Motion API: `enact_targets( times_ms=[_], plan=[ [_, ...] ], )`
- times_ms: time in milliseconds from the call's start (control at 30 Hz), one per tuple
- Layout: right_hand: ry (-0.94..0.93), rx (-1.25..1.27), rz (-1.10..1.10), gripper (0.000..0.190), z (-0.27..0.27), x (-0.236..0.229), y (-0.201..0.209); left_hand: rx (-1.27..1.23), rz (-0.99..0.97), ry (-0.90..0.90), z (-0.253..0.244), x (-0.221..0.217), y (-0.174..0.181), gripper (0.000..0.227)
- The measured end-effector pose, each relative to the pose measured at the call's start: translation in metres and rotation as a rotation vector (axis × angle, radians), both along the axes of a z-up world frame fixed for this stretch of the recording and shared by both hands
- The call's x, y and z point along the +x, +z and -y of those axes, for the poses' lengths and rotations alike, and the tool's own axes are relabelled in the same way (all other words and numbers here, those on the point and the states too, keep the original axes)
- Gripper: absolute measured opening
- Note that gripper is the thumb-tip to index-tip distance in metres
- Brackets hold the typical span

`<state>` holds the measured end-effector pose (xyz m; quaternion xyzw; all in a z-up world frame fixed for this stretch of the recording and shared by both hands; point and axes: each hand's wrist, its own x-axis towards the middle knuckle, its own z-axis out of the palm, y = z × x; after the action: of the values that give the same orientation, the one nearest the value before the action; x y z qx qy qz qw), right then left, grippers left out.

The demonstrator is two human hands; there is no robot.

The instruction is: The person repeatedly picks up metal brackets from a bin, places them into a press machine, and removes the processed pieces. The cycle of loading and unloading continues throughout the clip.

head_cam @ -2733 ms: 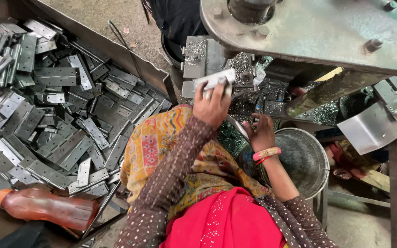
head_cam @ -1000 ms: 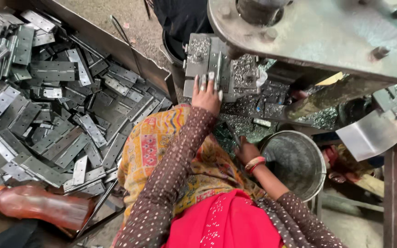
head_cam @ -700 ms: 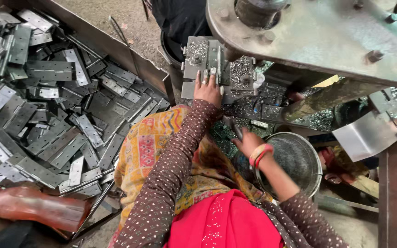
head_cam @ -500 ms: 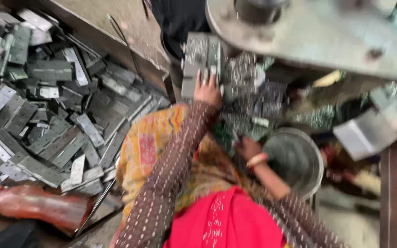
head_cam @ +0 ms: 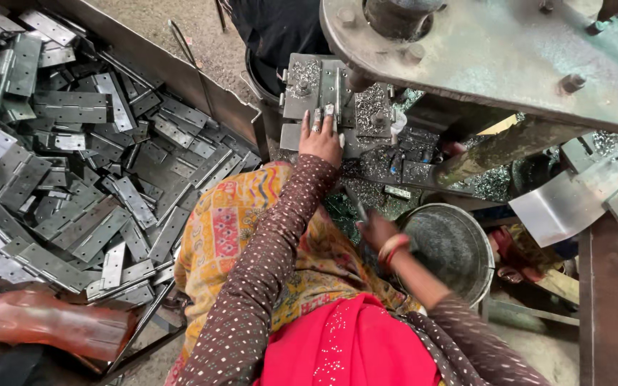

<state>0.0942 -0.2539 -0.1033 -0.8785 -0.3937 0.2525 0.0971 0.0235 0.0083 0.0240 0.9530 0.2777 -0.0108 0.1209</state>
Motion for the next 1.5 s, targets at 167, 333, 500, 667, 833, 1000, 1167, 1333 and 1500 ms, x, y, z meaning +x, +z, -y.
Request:
enact_targets(
  times_ms=[167,333,500,667,833,1000,1167,1333,1500],
  plan=[
    [0.012,0.033,0.061,0.043,0.015,-0.022,-0.035,0.094,0.091,-0.015,0.001,-0.011,-0.006,0.035],
    [0.092,-0.002,0.035,0.058,-0.005,0.01,0.004,0.05,0.013,-0.049,-0.006,-0.006,-0.006,0.036],
    [0.177,-0.132,0.116,0.055,-0.014,0.026,0.022,0.209,0.07,-0.014,-0.025,0.011,-0.005,0.04],
    [0.081,0.025,0.111,0.042,0.008,-0.006,-0.026,0.068,-0.139,-0.029,-0.041,0.026,-0.022,0.037],
    [0.084,0.041,0.065,0.043,0.026,0.003,-0.064,0.068,0.248,0.085,-0.042,0.029,-0.035,0.071],
    [-0.016,-0.05,0.024,0.058,0.012,0.032,-0.014,0.144,0.628,0.007,-0.037,-0.034,-0.049,0.028],
    [0.058,-0.162,0.003,0.063,-0.013,0.052,0.065,0.284,0.591,0.732,-0.096,-0.212,-0.079,0.017],
    [0.057,-0.304,0.084,0.064,-0.035,0.037,0.099,0.098,0.286,1.737,-0.136,-0.399,-0.103,0.036],
    [0.058,-0.314,0.122,0.064,-0.035,0.034,0.098,0.454,-0.253,1.613,-0.116,-0.481,-0.15,0.025]
  ],
)
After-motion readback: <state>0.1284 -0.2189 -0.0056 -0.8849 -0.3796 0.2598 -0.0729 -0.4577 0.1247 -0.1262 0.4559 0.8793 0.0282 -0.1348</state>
